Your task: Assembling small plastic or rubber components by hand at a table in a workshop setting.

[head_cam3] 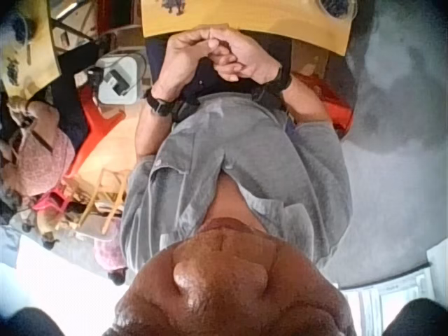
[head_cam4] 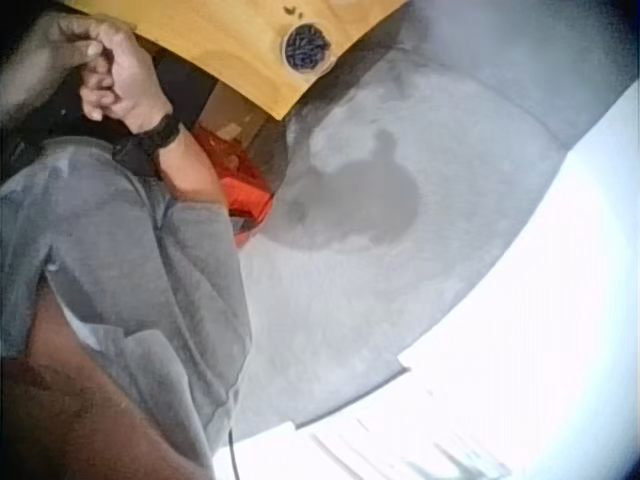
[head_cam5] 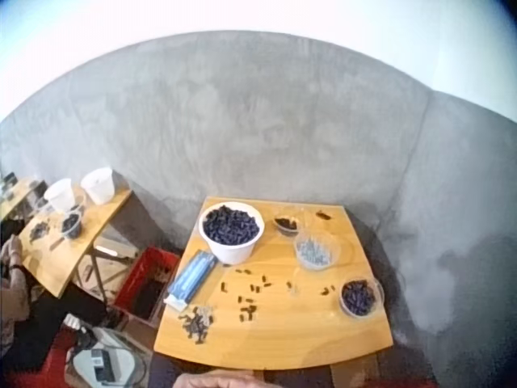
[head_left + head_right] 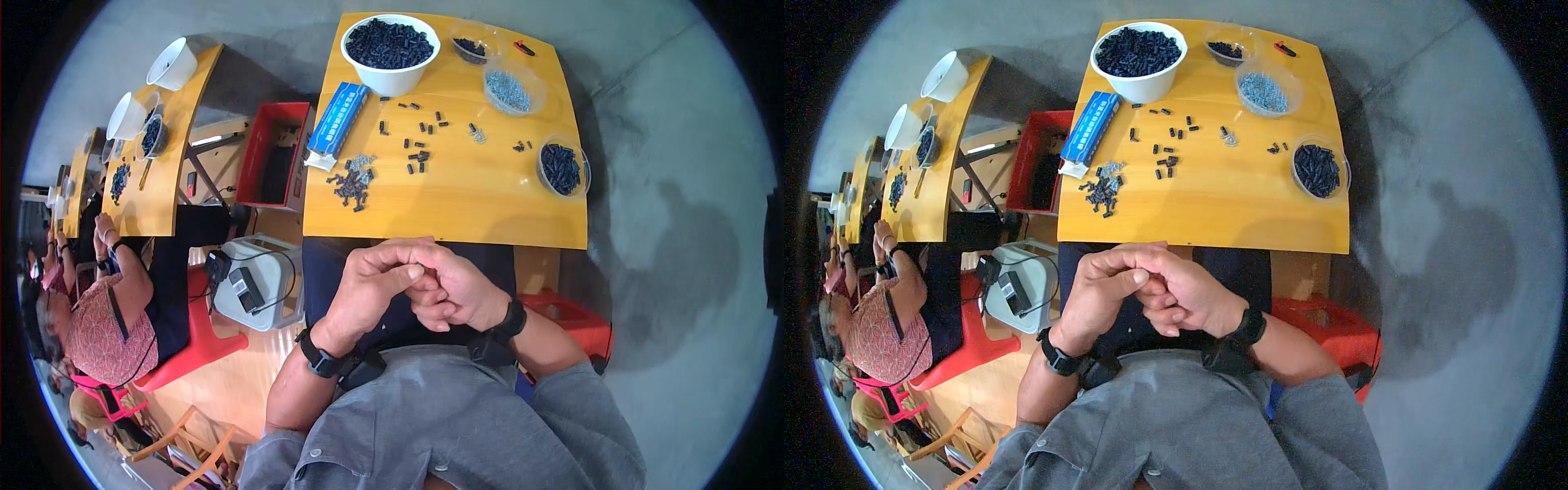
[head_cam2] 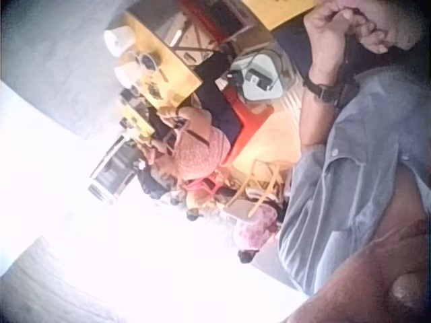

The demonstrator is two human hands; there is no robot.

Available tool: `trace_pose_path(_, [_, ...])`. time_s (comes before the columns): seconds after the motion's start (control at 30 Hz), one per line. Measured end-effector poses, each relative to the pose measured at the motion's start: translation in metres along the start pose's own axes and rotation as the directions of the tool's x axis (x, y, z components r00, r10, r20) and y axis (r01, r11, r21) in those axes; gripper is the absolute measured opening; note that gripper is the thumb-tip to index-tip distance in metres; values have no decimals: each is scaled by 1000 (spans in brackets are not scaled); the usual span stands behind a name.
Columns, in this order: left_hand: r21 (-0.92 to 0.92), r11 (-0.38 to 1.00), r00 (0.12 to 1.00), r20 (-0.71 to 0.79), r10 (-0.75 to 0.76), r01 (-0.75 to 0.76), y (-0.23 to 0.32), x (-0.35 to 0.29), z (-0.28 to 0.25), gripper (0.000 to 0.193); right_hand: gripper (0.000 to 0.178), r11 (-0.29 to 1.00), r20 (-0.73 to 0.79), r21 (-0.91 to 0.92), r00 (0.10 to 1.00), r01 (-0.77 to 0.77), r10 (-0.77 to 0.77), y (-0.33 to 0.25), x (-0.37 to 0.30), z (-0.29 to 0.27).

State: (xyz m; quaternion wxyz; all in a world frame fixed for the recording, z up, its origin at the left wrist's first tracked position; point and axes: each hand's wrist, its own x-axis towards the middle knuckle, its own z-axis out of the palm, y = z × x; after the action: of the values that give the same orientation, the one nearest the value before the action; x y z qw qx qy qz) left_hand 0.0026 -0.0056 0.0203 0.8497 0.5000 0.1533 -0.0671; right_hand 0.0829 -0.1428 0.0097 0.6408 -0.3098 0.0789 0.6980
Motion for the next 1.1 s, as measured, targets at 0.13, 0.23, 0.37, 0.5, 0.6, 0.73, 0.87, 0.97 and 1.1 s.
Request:
trace_pose_path(0.13, [53,998,1000,-8,16,-16,-5,2,-11,21,44,992,-23,112,998,61,-59,10,8,9])
trace_pose_path(0.23, [33,999,999,-32,-25,26,-12,1,-15,22,40,987,-42,134,996,87,-82,17,12,3])
trace_pose_path(0.37, [8,993,992,-29,-119,119,-15,13,-5,20,34,989,-95,51,987,136,-131,5,5,-10])
trace_pose_path(0.5, [-24,998,997,-37,61,-62,-29,24,0,29,38,703,-314,-631,721,328,-618,-31,-32,-34])
trace_pose_path(0.6, [76,997,989,-145,40,-29,-42,33,-20,29,34,145,-105,-980,264,136,-959,-81,-64,-83])
trace_pose_path(0.73, [179,982,971,-240,-13,57,-50,41,-44,27,35,-13,-67,-909,177,-417,-982,-125,-97,-113])
trace_pose_path(0.87, [177,975,967,-239,-91,135,-42,56,-48,23,36,-5,-156,-740,179,-672,-971,-138,-101,-129])
trace_pose_path(0.97, [227,969,969,-243,-42,99,-49,68,-57,23,31,-38,-119,-716,176,-698,-977,-141,-91,-126])
trace_pose_path(1.1, [314,947,966,-257,17,67,-67,80,-69,24,16,-307,251,-869,189,-389,-949,-139,-52,-134])
